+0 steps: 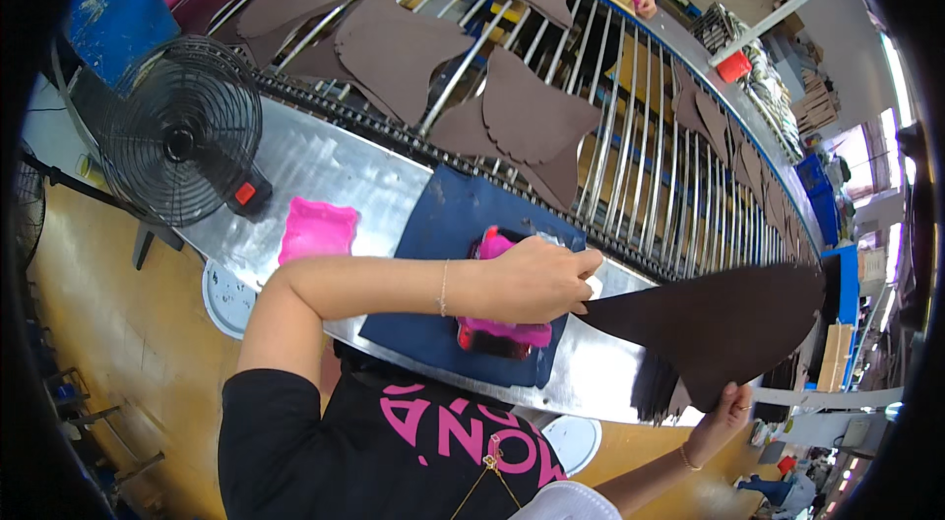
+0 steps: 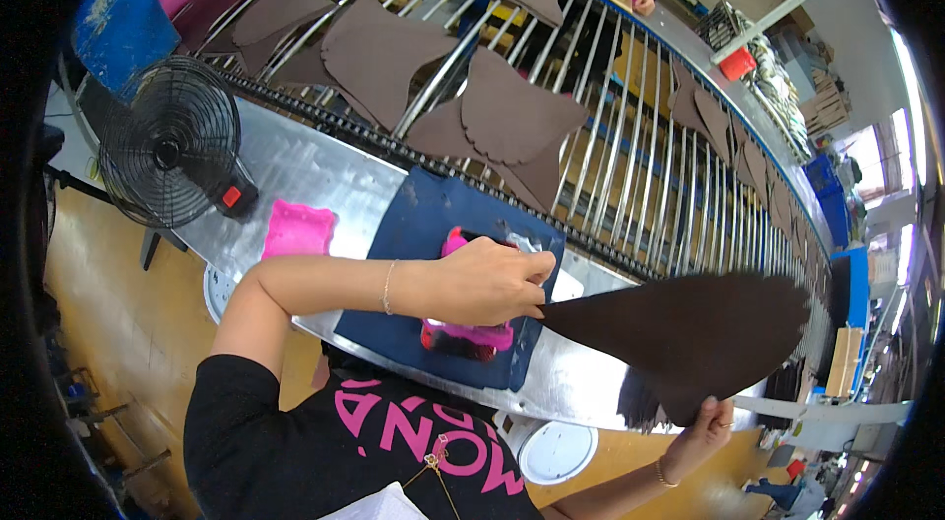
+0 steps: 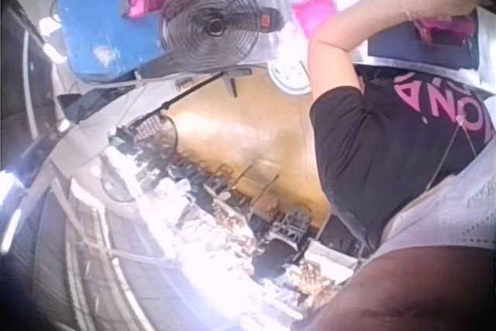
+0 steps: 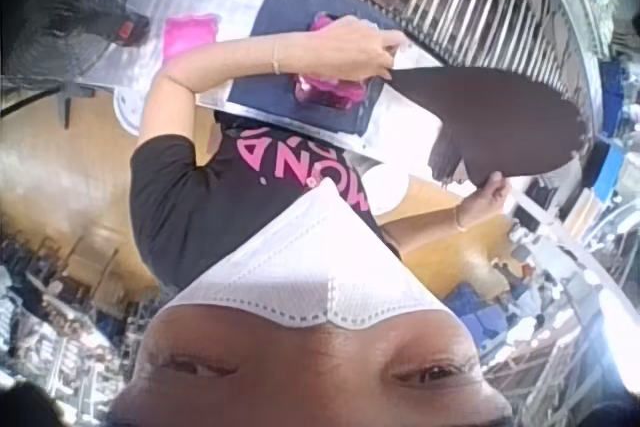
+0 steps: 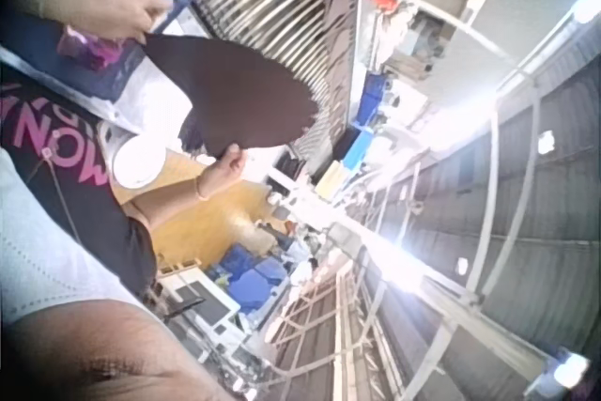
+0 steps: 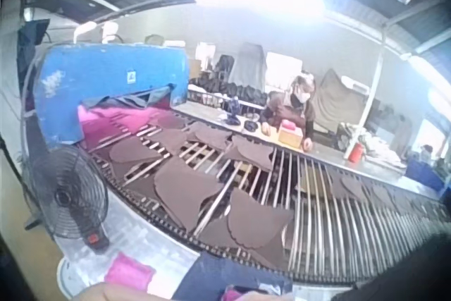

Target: The person repeatedly picks brown fabric pieces from a conveyor belt and stacks them on a metal table. The person handles the pieces one at a time, aligning them into a growing pile.

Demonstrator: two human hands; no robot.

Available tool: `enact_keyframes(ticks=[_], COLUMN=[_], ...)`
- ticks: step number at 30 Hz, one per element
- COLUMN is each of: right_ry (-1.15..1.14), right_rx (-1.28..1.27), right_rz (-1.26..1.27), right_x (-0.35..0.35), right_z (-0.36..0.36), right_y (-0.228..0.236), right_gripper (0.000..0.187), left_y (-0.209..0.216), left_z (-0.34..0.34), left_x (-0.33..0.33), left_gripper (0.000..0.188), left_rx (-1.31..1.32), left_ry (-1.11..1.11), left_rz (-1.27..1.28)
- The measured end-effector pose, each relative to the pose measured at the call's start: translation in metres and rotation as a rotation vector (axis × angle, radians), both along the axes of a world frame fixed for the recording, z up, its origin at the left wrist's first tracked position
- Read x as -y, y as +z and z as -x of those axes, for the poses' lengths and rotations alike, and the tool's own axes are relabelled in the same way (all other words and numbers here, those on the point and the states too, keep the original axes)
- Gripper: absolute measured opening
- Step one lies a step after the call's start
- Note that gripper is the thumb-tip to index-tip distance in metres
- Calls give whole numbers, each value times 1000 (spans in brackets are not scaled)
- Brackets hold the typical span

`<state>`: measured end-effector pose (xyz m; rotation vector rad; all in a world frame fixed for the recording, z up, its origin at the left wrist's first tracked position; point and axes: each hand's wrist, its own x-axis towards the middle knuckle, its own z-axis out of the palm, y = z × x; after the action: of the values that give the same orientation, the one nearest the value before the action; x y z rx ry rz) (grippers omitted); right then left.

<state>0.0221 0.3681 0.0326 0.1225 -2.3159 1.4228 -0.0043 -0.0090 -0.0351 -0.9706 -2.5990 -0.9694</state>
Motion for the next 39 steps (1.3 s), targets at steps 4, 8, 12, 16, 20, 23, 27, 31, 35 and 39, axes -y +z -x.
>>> enact_keyframes(ticks=[4,8,12,16,20,23,27,31,35,39], right_ry=[91,355,580,526,475,399,230,145,43,93], right_rx=[42,234,332,437,428,399,380,338,336,335], right_rz=[127,316,316,292,260,268,32,-91,-312,-497], right_x=[71,158,279,421,532,576,634,599,612,576], right_z=[68,168,288,357,445,481,498,558,512,487], right_y=[19,-5,-55,-95,-173,-207,-251,-274,-258,-213], right_gripper=[27,33,40,38,28,23,32,33,43,48], left_y=[15,7,-17,-45,-59,-58,-63,-60,-60,-66], left_z=[-19,-47,-59,-53,-59,-56,-57,-53,-53,-53], left_x=[62,119,153,174,187,184,187,194,197,197], left_gripper=[29,31,30,31,32,33,32,31,31,29], left_rx=[-17,35,143,102,158,227,334,474,491,390], left_ry=[301,568,695,726,763,736,731,621,693,701], left_rz=[-300,-519,-623,-686,-716,-704,-761,-824,-885,-855])
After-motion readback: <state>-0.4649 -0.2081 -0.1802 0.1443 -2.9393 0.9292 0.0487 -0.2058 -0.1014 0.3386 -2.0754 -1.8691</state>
